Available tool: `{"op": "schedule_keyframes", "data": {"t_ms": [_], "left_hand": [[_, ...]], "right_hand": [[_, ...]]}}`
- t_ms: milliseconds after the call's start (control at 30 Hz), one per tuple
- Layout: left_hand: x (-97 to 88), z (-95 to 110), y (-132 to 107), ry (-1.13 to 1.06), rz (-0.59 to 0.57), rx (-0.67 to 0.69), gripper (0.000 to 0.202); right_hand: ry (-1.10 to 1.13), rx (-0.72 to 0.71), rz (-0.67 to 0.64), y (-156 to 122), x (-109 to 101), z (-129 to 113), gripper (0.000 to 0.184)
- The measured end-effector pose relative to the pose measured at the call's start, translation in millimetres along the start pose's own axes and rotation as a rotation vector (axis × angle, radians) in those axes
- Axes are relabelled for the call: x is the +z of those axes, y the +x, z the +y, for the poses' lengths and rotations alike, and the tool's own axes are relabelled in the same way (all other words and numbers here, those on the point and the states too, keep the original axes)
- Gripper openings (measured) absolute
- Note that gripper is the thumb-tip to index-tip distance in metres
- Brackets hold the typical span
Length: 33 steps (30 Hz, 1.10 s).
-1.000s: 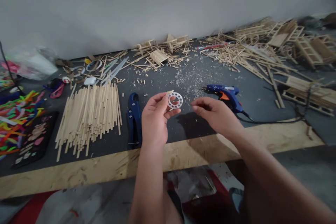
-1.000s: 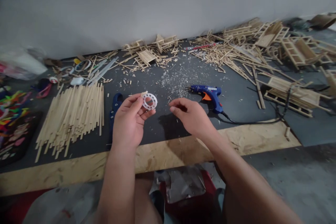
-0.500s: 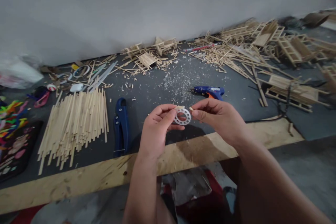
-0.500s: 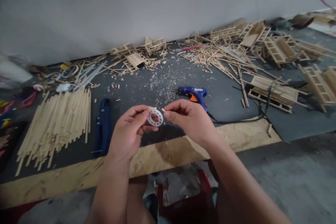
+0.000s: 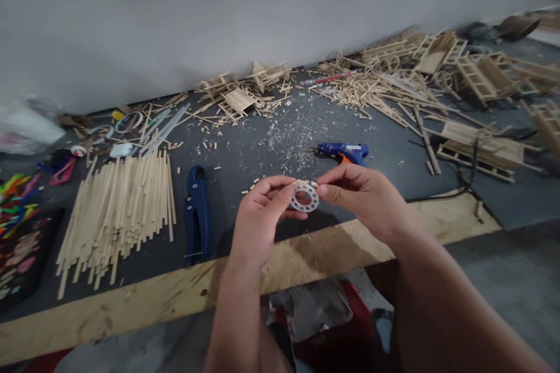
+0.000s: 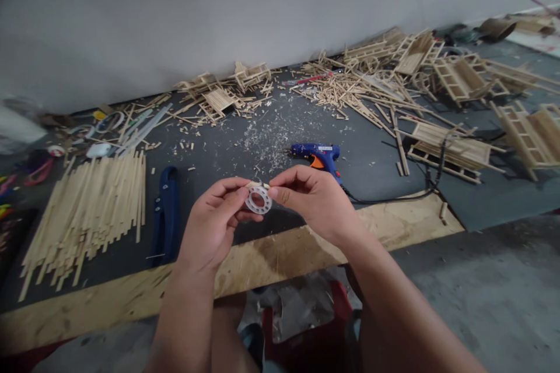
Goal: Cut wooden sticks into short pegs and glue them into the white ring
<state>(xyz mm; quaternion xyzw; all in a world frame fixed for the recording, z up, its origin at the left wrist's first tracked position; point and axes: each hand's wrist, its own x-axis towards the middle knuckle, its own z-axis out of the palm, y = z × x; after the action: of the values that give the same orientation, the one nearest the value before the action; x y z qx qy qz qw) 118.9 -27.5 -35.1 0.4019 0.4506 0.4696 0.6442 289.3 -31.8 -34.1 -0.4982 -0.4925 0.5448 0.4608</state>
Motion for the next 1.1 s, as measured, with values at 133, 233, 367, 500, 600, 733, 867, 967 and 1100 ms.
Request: {"op": "schedule_keyframes", "data": {"t_ms": [133,233,367,500,600,733,867,967,1100], "left_hand": [[-0.4,-0.2,-0.6,-0.011,0.005,0.009,0.014],[-1.0,-0.1,-0.7,-0.021,0.017,0.02,0.013],[-1.6,0.5,-0.7,-0.015,0.033,0.01,0.016],[-1.7,0.9,-1.0,0.008,0.026,-0.002,0.019],[-1.5,0.8,-1.2,0.015,0.023,0.0,0.02],[-1.3,0.3,-1.3,0.015,0.015,0.011,0.017],[-1.0,-0.5,-1.8,0.025,0.01,0.016,0.014],[-0.9,-1.1,-1.9,0.026,0.012,0.016,0.015],[-0.6,-1.9,-1.7,0.016,0.018,0.02,0.016]], "right_hand": [[0.041,0.012,-0.009,0.7,0.4,1.0,0.023],[0.07,0.008,0.0,1.4,0.8,1.2,0.023],[0.034,-0.001,0.007,1.9,1.6,2.0,0.022],[0.032,-0.015,0.001,2.0,2.7,4.1,0.023],[0.034,-0.015,-0.005,1.7,3.3,4.4,0.022],[0.044,-0.012,0.0,1.2,3.7,3.2,0.019],[0.066,-0.003,-0.01,0.4,4.2,2.0,0.018],[0.065,-0.004,-0.008,0.0,4.2,1.6,0.018],[0.049,-0.006,0.0,-0.2,3.8,1.2,0.019]]}}
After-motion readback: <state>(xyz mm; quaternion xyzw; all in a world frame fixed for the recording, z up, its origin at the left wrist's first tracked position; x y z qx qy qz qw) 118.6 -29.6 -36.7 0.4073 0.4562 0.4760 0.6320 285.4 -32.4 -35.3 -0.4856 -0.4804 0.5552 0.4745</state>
